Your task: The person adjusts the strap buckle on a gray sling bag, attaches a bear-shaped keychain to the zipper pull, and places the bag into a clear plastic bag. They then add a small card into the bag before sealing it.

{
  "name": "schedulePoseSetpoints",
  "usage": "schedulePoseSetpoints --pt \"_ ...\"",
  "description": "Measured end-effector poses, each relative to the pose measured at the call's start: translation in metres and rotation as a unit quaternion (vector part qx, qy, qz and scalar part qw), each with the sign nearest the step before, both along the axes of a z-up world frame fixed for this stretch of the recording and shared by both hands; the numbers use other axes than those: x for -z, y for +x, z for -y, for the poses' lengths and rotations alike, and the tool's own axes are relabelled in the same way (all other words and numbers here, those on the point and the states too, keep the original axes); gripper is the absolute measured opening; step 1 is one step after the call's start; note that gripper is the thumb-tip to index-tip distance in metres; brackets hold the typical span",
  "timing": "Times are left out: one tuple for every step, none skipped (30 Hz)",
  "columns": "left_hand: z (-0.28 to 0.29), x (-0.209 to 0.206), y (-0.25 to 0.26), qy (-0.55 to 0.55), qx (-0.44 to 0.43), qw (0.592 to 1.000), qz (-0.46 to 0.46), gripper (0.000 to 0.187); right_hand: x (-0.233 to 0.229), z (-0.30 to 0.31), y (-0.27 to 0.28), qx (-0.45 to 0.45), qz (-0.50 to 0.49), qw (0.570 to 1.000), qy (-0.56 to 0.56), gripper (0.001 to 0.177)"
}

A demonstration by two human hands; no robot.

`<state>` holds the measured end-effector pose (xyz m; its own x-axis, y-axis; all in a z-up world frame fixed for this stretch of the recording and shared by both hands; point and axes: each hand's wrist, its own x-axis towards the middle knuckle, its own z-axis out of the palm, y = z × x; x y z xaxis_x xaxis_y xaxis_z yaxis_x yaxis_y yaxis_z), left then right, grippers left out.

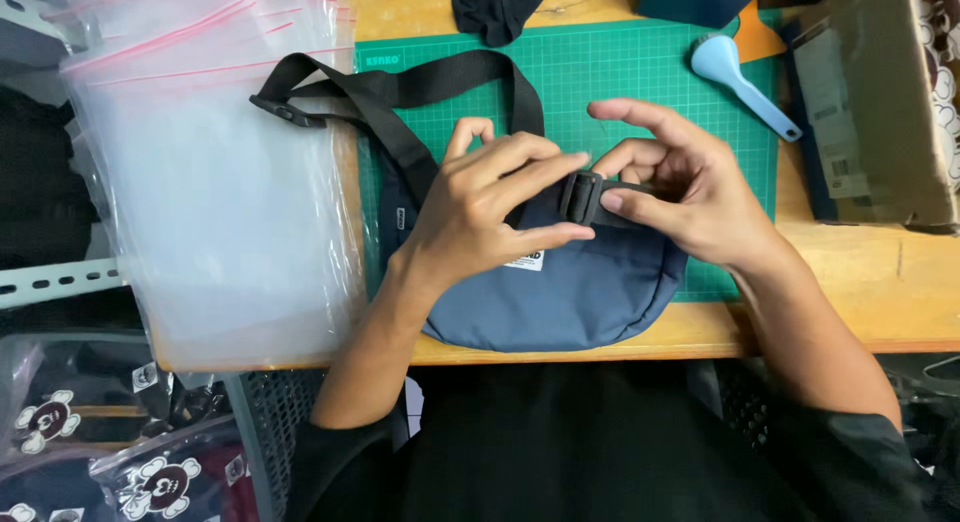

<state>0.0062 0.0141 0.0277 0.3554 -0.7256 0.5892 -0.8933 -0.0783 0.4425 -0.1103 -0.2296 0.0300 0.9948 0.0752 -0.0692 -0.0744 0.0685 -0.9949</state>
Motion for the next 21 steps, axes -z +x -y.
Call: schedulePoseSetpoints --pt "-0.002 -0.001 0.002 -0.001 -0.001 1.0 0.0 0.055 -0.001 0.001 -0.001 -0.001 0.0 1.0 -0.001 0.073" --pt "-0.005 -0.002 0.004 0.027 -0.007 0.999 -0.042 0.056 -0.001 0.002 -0.003 0.0 0.013 0.997 -0.073 0.067" --pt "-0.007 -0.002 0.006 0.054 -0.012 0.995 -0.085 0.059 -0.002 0.003 -0.004 0.002 0.026 0.989 -0.146 0.061" --pt "-0.009 -0.004 0.009 0.053 -0.013 0.995 -0.085 0.059 -0.005 0.002 -0.004 0.001 0.027 0.989 -0.147 0.061" --pt "-0.011 -0.005 0.01 0.058 0.002 0.994 -0.095 0.036 -0.009 0.001 -0.005 -0.005 0.073 0.976 -0.203 0.068" --pt "-0.014 -0.006 0.012 0.063 0.016 0.992 -0.105 0.019 -0.012 0.0 -0.006 -0.012 0.119 0.959 -0.258 0.075" --pt "-0.012 -0.008 0.011 0.062 0.014 0.992 -0.106 0.019 -0.012 -0.004 -0.006 -0.014 0.119 0.959 -0.258 0.075" --pt "-0.01 -0.01 0.009 0.033 0.021 0.996 -0.084 0.014 -0.013 -0.008 -0.006 0.0 0.166 0.942 -0.29 0.069" --pt "-0.007 -0.013 0.008 0.004 0.03 0.998 -0.062 0.01 -0.013 -0.011 -0.007 0.016 0.213 0.923 -0.322 0.064" --pt "-0.005 -0.01 0.006 0.004 0.03 0.998 -0.061 0.01 -0.014 -0.013 -0.008 0.016 0.213 0.922 -0.322 0.064" --pt "-0.003 -0.007 0.004 0.013 0.014 0.999 -0.04 0.015 -0.014 -0.015 -0.009 0.018 0.221 0.918 -0.33 0.06" --pt "-0.001 -0.004 0.003 0.023 -0.001 1.0 -0.019 0.019 -0.015 -0.017 -0.009 0.021 0.228 0.913 -0.339 0.056" --pt "-0.001 -0.002 0.004 0.024 -0.004 1.0 -0.02 0.019 -0.013 -0.018 -0.01 0.018 0.228 0.913 -0.337 0.056" --pt "0.0 0.0 0.004 -0.005 -0.001 1.0 0.009 0.015 -0.012 -0.019 -0.011 0.028 0.228 0.91 -0.346 0.058" --pt "0.002 0.001 0.006 -0.034 0.005 0.999 0.04 0.014 -0.01 -0.02 -0.011 0.04 0.228 0.905 -0.357 0.06" --pt "0.002 0.001 0.006 -0.033 0.005 0.999 0.041 0.014 -0.01 -0.019 -0.01 0.041 0.229 0.905 -0.356 0.06" --pt "0.002 0.001 0.007 -0.044 0.009 0.996 0.079 0.013 -0.009 -0.018 -0.011 0.04 0.226 0.904 -0.36 0.058" --pt "0.003 0.0 0.007 -0.055 0.014 0.992 0.116 0.015 -0.008 -0.017 -0.011 0.039 0.224 0.903 -0.364 0.055" --pt "0.003 -0.002 0.007 -0.054 0.015 0.992 0.117 0.015 -0.01 -0.014 -0.011 0.04 0.224 0.904 -0.363 0.055" --pt "0.003 -0.004 0.007 -0.064 0.01 0.985 0.157 0.018 -0.011 -0.012 -0.011 0.033 0.232 0.903 -0.36 0.053" --pt "0.002 -0.007 0.007 -0.073 0.006 0.978 0.198 0.021 -0.012 -0.01 -0.011 0.025 0.241 0.902 -0.357 0.051"
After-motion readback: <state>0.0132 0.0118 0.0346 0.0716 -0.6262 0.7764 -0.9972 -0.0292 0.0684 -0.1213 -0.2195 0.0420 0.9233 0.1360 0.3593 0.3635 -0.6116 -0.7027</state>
